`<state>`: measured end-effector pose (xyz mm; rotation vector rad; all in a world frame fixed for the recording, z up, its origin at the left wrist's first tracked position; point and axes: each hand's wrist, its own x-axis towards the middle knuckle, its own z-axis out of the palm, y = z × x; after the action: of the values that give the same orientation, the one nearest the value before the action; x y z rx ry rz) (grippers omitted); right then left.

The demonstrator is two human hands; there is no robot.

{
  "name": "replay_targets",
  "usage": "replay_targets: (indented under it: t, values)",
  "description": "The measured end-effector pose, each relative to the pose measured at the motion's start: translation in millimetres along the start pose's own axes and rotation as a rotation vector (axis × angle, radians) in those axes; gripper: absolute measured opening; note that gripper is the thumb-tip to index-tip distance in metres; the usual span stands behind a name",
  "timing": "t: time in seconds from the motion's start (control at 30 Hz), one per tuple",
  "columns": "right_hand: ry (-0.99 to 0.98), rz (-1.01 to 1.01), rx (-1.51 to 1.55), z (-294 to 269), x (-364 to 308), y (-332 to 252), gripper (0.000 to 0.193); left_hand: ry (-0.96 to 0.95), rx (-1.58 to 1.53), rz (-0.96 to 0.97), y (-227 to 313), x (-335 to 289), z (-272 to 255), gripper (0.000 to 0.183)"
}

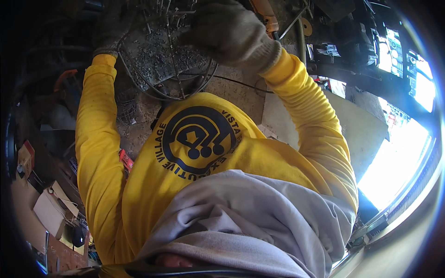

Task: The person handles an angle grinder, then uses short pieces of wire to fasten rods of a circular metal structure together by hand.

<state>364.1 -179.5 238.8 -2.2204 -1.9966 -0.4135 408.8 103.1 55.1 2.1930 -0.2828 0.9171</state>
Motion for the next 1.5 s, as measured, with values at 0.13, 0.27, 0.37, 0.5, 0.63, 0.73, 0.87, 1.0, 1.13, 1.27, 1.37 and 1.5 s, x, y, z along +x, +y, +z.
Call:
replay_targets:
  t: [0.13,0.27,0.37,0.5,0.63,0.73,0.87,1.0,1.13,1.27,1.37,1.5]
  values:
    - [0.042,0.073,0.052,3.0,7.5,-8.4,0.025,0.046,-0.017,0.003,-3.3,-8.0,2.8,0.028]
    - [0.059,0.147,0.121,9.2,3.4,-18.5,0.024,-0.049,0.007,-0.042,5.0,0.1,-1.8,0.028]
    - [0.002,0.157,0.135,6.8,8.7,-22.2,0.024,-0.036,0.047,-0.044,-1.5,-3.2,3.0,0.027]
    - [0.049,0.12,0.136,15.5,7.9,-19.2,0.024,-0.011,0.034,-0.012,-7.3,-4.3,9.9,0.029]
    - [0.042,0.034,0.265,18.9,15.1,-13.7,0.025,0.019,-0.003,-0.018,-12.8,-9.0,15.4,0.032]
    - [0.008,0.04,0.191,11.3,15.2,-15.6,0.025,0.102,0.068,0.049,-25.2,-11.7,23.2,0.032]
    - [0.002,0.067,0.139,2.8,8.1,-15.6,0.024,-0.069,0.031,-0.092,9.6,1.2,5.4,0.029]
    - [0.086,0.085,0.312,14.9,13.1,-16.0,0.024,0.017,0.034,0.016,2.0,-2.0,2.5,0.025]
    - [0.05,0.03,0.172,15.1,8.7,-12.7,0.022,-0.046,0.121,-0.054,-8.4,-5.3,10.1,0.023]
    - [0.015,0.141,0.119,8.5,-7.2,-23.6,0.017,-0.084,0.117,-0.068,2.0,2.7,4.8,0.023]
    - [0.018,0.185,0.098,12.6,-7.9,-33.6,0.014,0.008,0.059,-0.059,3.7,-2.3,9.2,0.023]
    - [0.024,0.196,0.123,16.0,-2.9,-37.7,0.015,-0.008,0.046,-0.066,2.1,-4.5,8.7,0.023]
